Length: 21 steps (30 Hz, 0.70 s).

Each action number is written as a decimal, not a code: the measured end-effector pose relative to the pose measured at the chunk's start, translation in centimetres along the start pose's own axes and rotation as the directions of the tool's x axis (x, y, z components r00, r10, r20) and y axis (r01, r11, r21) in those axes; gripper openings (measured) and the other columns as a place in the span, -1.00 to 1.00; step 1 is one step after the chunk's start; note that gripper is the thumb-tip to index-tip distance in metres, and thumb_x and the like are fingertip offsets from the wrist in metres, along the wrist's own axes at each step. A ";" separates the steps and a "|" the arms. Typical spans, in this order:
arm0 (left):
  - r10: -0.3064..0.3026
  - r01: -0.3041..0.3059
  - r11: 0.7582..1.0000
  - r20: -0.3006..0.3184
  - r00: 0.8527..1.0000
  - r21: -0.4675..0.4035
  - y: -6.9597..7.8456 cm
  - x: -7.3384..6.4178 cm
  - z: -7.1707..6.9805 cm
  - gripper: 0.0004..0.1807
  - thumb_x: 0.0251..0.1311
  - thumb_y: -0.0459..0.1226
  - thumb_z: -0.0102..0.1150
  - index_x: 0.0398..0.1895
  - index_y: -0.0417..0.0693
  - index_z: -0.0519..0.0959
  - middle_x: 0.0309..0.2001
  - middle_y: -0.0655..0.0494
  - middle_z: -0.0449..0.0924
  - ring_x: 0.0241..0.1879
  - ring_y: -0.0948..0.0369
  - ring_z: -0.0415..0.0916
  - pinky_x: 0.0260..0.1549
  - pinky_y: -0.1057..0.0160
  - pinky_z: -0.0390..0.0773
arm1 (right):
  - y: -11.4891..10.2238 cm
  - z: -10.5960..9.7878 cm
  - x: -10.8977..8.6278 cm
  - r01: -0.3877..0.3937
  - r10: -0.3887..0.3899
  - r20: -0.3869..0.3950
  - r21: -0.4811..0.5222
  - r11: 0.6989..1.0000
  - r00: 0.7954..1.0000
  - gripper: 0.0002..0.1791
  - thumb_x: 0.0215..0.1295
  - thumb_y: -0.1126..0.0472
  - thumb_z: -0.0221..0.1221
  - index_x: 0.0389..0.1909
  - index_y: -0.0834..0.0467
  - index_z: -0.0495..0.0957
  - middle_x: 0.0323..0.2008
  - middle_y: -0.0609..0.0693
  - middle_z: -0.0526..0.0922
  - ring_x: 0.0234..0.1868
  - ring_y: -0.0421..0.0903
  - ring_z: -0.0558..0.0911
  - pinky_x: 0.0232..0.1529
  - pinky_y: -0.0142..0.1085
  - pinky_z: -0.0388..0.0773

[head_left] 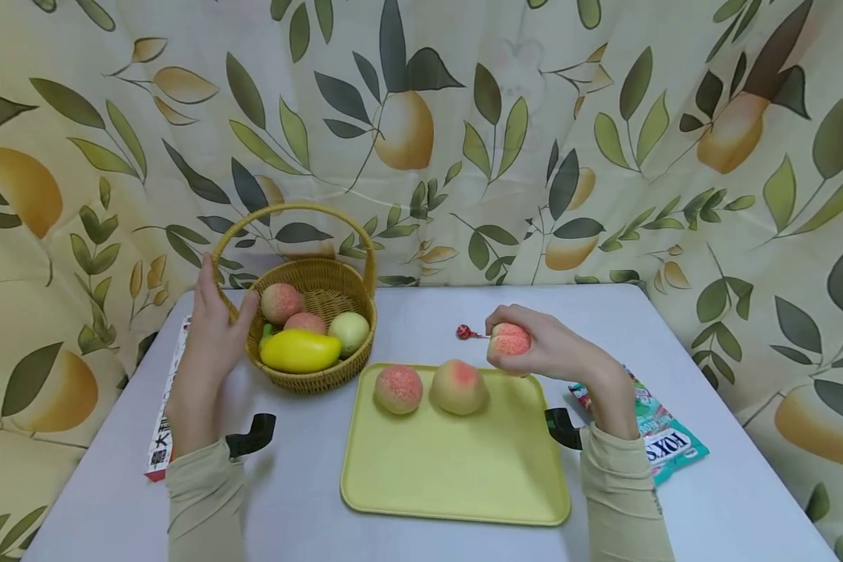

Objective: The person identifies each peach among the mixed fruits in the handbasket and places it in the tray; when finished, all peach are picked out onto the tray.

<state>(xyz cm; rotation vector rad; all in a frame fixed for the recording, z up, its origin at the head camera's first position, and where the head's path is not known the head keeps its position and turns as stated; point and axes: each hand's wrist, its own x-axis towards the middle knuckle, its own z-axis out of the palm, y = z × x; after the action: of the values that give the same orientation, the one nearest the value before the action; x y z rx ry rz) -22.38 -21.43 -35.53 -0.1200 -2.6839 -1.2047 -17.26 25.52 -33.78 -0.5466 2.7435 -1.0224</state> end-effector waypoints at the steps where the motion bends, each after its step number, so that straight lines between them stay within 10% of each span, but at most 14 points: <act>1: 0.000 0.000 1.000 -0.001 1.000 0.001 0.0 0.0 0.1 -0.01 0.54 0.10 -0.12 0.65 0.17 -0.57 0.69 -0.17 -0.49 0.63 -0.35 -0.26 0.52 -0.45 -0.11 | 0.2 -0.1 -0.3 -0.026 0.026 0.003 0.010 1.000 1.000 -0.66 0.23 0.10 0.36 0.00 -0.17 0.53 -0.17 -0.02 0.57 -0.40 -0.12 0.63 -0.36 -0.28 0.65; 9: 0.000 0.000 1.000 -0.019 1.000 0.006 0.0 -0.2 0.1 -0.02 0.55 0.05 -0.11 0.65 0.12 -0.56 0.67 -0.24 -0.46 0.62 -0.37 -0.25 0.52 -0.45 -0.12 | 1.1 -0.4 -1.0 -0.250 0.255 0.052 -0.094 0.964 0.966 -0.31 0.22 -0.10 0.39 0.15 0.08 0.22 -0.08 0.17 0.56 -0.27 -0.05 0.55 -0.25 -0.27 0.49; 21: -0.021 0.021 1.000 0.006 1.000 0.011 0.3 -0.3 0.3 -0.01 0.54 0.09 -0.11 0.63 0.26 -0.61 0.68 -0.16 -0.51 0.63 -0.34 -0.30 0.52 -0.45 -0.15 | 1.8 2.0 -0.3 -0.296 0.345 0.245 -0.215 0.931 0.906 -0.46 0.09 0.11 0.43 0.09 0.01 0.46 -0.06 0.18 0.42 -0.12 0.03 0.48 -0.24 -0.26 0.48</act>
<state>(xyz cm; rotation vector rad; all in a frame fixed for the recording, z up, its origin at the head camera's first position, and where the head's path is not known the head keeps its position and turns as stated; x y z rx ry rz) -22.04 -20.97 -35.58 -0.0942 -2.7035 -1.1969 -16.96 25.68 -36.49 -0.2229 2.5641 -0.5822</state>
